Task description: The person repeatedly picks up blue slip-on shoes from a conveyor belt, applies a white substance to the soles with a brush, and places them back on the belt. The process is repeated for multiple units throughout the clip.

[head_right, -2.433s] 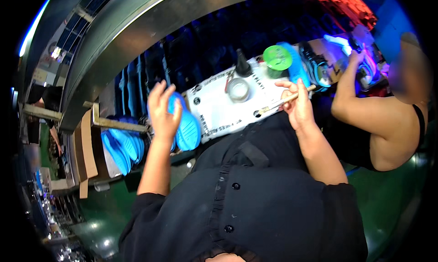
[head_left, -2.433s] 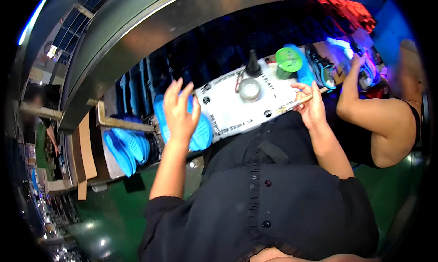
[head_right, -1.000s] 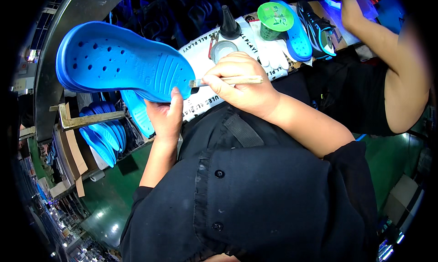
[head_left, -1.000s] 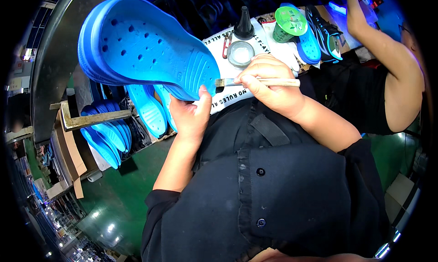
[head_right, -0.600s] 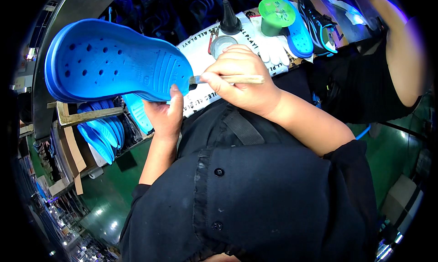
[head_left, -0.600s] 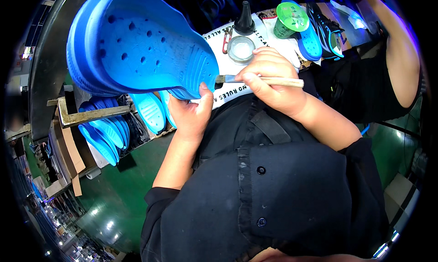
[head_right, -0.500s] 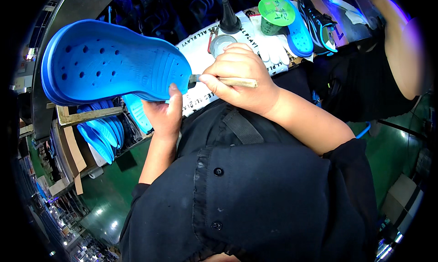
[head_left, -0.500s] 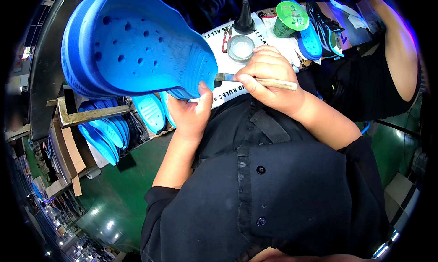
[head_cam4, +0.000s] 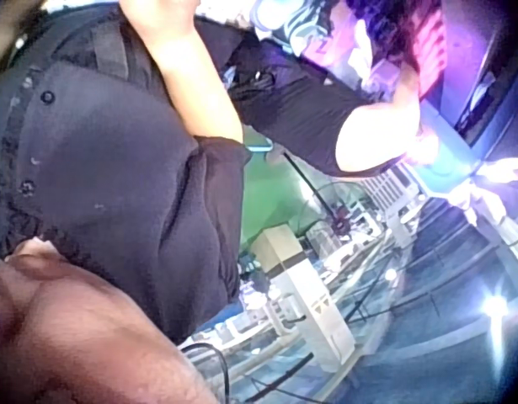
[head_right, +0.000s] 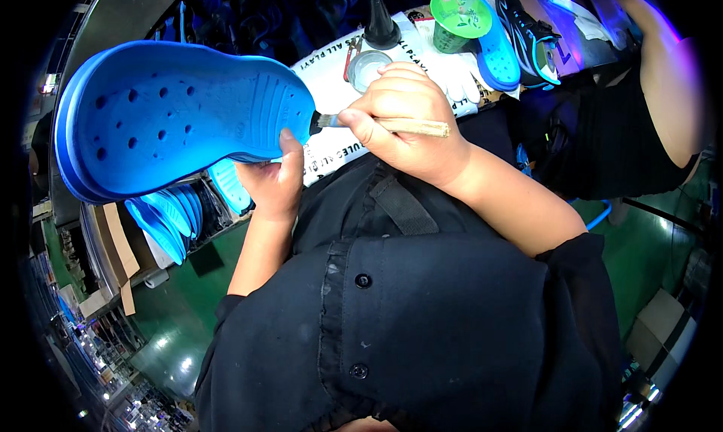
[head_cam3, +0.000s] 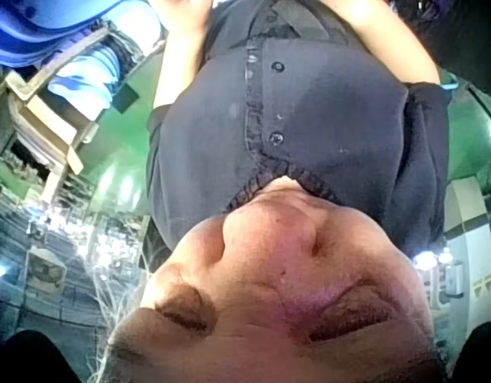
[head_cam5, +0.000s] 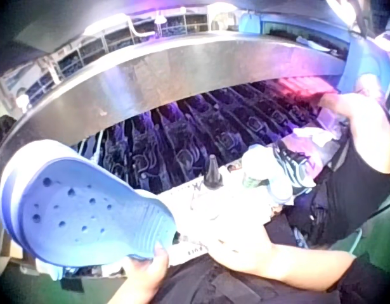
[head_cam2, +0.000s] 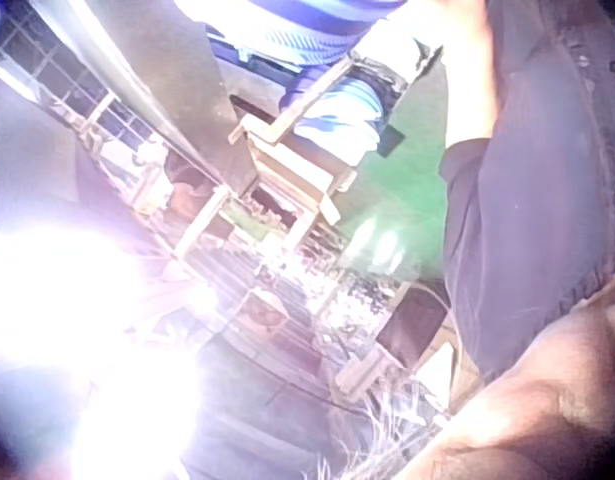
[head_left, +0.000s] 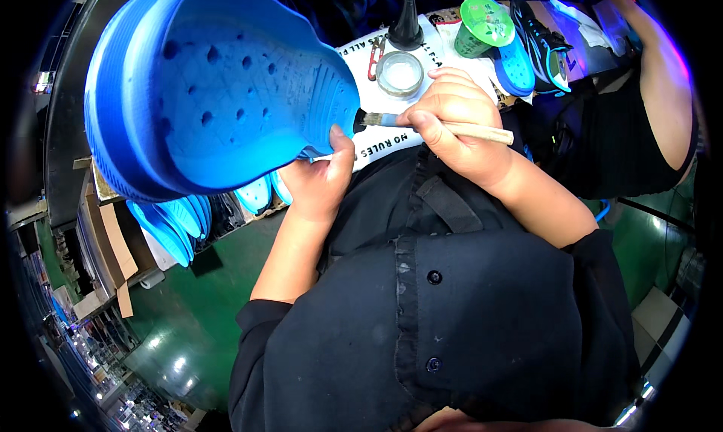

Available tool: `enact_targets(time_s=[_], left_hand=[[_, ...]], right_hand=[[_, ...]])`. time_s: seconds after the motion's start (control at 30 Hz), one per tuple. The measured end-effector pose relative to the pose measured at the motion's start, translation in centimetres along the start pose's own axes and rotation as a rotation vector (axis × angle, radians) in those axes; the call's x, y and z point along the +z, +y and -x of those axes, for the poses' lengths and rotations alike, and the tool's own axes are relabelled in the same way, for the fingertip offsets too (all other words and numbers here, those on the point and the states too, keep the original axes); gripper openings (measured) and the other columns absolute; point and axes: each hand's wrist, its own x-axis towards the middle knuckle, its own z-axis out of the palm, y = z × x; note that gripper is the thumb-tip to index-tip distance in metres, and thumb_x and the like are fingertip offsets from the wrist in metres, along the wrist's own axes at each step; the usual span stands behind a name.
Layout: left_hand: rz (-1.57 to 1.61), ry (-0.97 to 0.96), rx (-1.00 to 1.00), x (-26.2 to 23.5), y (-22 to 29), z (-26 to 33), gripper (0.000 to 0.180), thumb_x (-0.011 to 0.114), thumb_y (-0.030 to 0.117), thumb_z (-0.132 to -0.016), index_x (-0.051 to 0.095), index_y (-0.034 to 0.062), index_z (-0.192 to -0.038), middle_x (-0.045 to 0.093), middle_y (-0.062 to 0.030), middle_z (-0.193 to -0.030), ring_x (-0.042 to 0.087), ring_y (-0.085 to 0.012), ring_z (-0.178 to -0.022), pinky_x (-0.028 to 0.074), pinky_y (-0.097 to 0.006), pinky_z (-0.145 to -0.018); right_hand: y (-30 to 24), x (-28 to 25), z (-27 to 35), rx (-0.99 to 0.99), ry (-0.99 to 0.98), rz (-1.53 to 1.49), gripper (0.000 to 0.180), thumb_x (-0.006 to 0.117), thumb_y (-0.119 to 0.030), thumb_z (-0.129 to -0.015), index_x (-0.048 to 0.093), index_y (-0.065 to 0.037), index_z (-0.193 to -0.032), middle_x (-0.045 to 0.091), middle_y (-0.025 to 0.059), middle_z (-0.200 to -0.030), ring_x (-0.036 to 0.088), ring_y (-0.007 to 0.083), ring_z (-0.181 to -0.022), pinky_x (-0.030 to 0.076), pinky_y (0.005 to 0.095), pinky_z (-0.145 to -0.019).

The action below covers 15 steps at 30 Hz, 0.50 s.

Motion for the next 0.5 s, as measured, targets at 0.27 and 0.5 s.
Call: enact_targets(time_s=[0.27,0.5], left_hand=[[-0.038,-0.030,0.040,-0.15,-0.19,-0.15,0.040,0.060,-0.005,-0.079,0.045,-0.0030,-0.116,0.058,-0.0113,-0.105,0.058,-0.0177,-0.094,0.044,-0.030,-0.087],[-0.042,0.055,-0.008,0.26,0.63,-0.49,0.023,0.064,-0.002,-0.073,0.058,-0.0034,-0.095,0.063,-0.0110,-0.090,0.061,-0.0172,-0.081,0.048,-0.028,-0.075]], right_hand=[[-0.51,0.30,-0.19,0.013,-0.052,-0.026,0.015,0.065,-0.016,-0.080,0.067,-0.005,-0.069,0.060,0.0057,-0.062,0.055,0.0218,-0.059,0.040,0.0320,-0.065],[-0.51,1.05,-0.34,0.024,-0.003,-0.053,0.017,0.061,-0.013,-0.084,0.067,-0.003,-0.071,0.062,0.0072,-0.063,0.058,0.0229,-0.061,0.043,0.0331,-0.064]])
